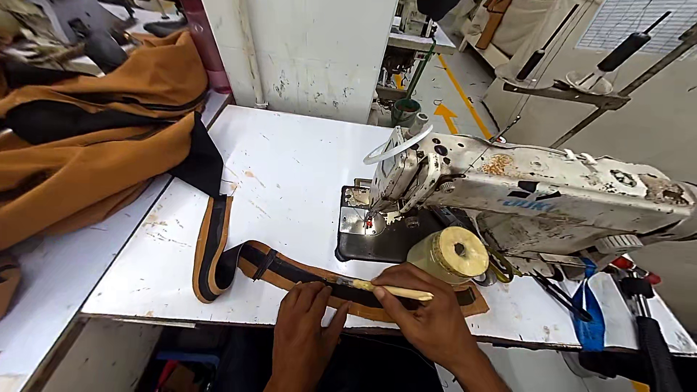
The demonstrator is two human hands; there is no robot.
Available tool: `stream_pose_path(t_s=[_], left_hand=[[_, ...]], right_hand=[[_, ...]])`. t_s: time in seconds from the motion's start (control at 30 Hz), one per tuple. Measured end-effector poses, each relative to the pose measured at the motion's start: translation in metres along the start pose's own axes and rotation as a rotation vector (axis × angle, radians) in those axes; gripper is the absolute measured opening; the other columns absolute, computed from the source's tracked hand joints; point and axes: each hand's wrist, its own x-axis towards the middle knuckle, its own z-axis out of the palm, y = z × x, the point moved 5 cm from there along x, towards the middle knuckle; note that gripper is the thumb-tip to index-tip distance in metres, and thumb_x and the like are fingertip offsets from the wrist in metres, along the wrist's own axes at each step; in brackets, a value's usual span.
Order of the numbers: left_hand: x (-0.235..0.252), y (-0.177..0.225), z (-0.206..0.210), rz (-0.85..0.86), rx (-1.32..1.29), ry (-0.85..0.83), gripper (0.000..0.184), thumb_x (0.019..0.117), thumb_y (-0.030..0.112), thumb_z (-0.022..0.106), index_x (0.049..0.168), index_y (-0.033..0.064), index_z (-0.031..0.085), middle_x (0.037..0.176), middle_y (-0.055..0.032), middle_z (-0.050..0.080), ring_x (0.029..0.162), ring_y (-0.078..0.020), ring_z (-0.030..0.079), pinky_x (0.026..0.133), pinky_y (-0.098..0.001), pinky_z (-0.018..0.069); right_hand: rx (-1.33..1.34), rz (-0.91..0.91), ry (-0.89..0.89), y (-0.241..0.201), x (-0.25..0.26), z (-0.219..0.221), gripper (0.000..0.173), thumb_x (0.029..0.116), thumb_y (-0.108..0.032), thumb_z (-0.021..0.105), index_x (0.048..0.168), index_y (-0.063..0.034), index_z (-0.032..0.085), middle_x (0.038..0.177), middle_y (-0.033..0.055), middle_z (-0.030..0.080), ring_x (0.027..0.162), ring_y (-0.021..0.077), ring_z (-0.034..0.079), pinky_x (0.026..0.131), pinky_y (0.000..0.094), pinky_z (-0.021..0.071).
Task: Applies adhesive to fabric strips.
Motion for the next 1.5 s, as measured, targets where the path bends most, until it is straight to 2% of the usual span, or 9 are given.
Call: stream_pose_path(t_s=[0.13,0.23,0.47,0.6,0.8,1.0,1.2,1.37,1.5], left_hand=[[-0.001,0.002,0.001,-0.018,0.002,-0.018,0.044,0.0939,0.052,0.065,0.107,0.0128,0.079,0.109,-0.0041,0.074,0.109,-0.0247,0.068,0.099,-0.0435,0.0534],[0.0,0.002,0.0,-0.021,0.006,-0.037,0.044,0.0944,0.052,0.064,0.108,0.0124,0.08,0.112,-0.0044,0.074,0.11,-0.025,0.068,0.102,-0.0444,0.0523],[0.002,0.003,0.001,-0.007,-0.009,-0.07,0.045,0.0938,0.05,0.065,0.109,0.0106,0.079,0.113,-0.0067,0.073,0.109,-0.0271,0.067,0.1,-0.048,0.0522],[0.001,0.001,-0.001,-0.02,-0.004,-0.068,0.045,0.0939,0.051,0.065,0.109,0.0108,0.079,0.113,-0.0059,0.073,0.111,-0.0263,0.066,0.101,-0.047,0.0517],[0.003,0.003,-0.001,-0.001,-0.013,-0.076,0.047,0.0934,0.051,0.065,0.109,0.0087,0.079,0.114,-0.0089,0.072,0.109,-0.0302,0.066,0.096,-0.0478,0.0523],[0.003,0.003,-0.001,-0.011,-0.01,-0.073,0.046,0.0941,0.05,0.065,0.109,0.0086,0.078,0.114,-0.0101,0.072,0.111,-0.031,0.066,0.097,-0.0493,0.0521],[0.003,0.002,0.0,0.002,-0.016,-0.067,0.048,0.0931,0.051,0.064,0.107,0.0069,0.078,0.112,-0.0132,0.072,0.107,-0.0333,0.065,0.092,-0.0488,0.0519],[0.004,0.003,-0.002,-0.008,0.001,-0.072,0.05,0.0937,0.052,0.063,0.107,0.0073,0.079,0.112,-0.0136,0.072,0.108,-0.0346,0.066,0.095,-0.0511,0.0511],[0.009,0.041,0.001,0.108,-0.058,-0.129,0.03,0.0994,0.027,0.06,0.109,0.0042,0.077,0.109,-0.016,0.073,0.107,-0.0361,0.068,0.097,-0.0531,0.0532]], right_hand=[[-0.154,0.031,-0.072,0.003,-0.005,-0.03,0.017,0.0984,-0.032,0.066,0.101,-0.0199,0.078,0.101,-0.0084,0.073,0.093,0.0036,0.07,0.078,0.0249,0.0627],[-0.208,0.034,-0.043,-0.003,-0.008,-0.054,0.016,0.0967,-0.034,0.066,0.099,-0.024,0.078,0.101,-0.0115,0.072,0.089,0.0035,0.07,0.072,0.0245,0.063],[-0.203,-0.001,-0.089,-0.004,-0.01,-0.043,0.012,0.0966,-0.028,0.068,0.101,-0.0206,0.076,0.101,-0.0109,0.071,0.093,0.0009,0.068,0.077,0.0227,0.0625],[-0.355,0.047,-0.056,-0.006,-0.019,-0.081,0.015,0.0959,-0.035,0.064,0.099,-0.026,0.075,0.097,-0.0149,0.069,0.085,-0.0015,0.068,0.069,0.0219,0.0624],[-0.288,-0.007,-0.057,-0.011,-0.02,-0.067,0.013,0.096,-0.027,0.068,0.1,-0.0197,0.077,0.101,-0.0106,0.07,0.091,-0.0001,0.068,0.075,0.0219,0.063],[-0.514,0.061,-0.039,-0.007,-0.035,-0.118,0.016,0.0942,-0.035,0.063,0.097,-0.0243,0.075,0.095,-0.0152,0.068,0.083,-0.0036,0.066,0.069,0.0205,0.0611],[-0.439,0.046,-0.024,-0.001,-0.038,-0.105,0.014,0.0952,-0.029,0.066,0.099,-0.0199,0.076,0.097,-0.0116,0.069,0.087,-0.0022,0.067,0.073,0.0204,0.0616],[-0.636,0.104,0.035,0.001,-0.049,-0.143,0.017,0.0938,-0.032,0.062,0.095,-0.0213,0.076,0.091,-0.0132,0.067,0.078,-0.0039,0.065,0.067,0.0192,0.0599],[-0.568,0.161,0.202,-0.01,-0.065,-0.173,0.017,0.095,-0.035,0.064,0.097,-0.022,0.075,0.091,-0.0135,0.069,0.075,-0.0005,0.067,0.064,0.0234,0.0614]])
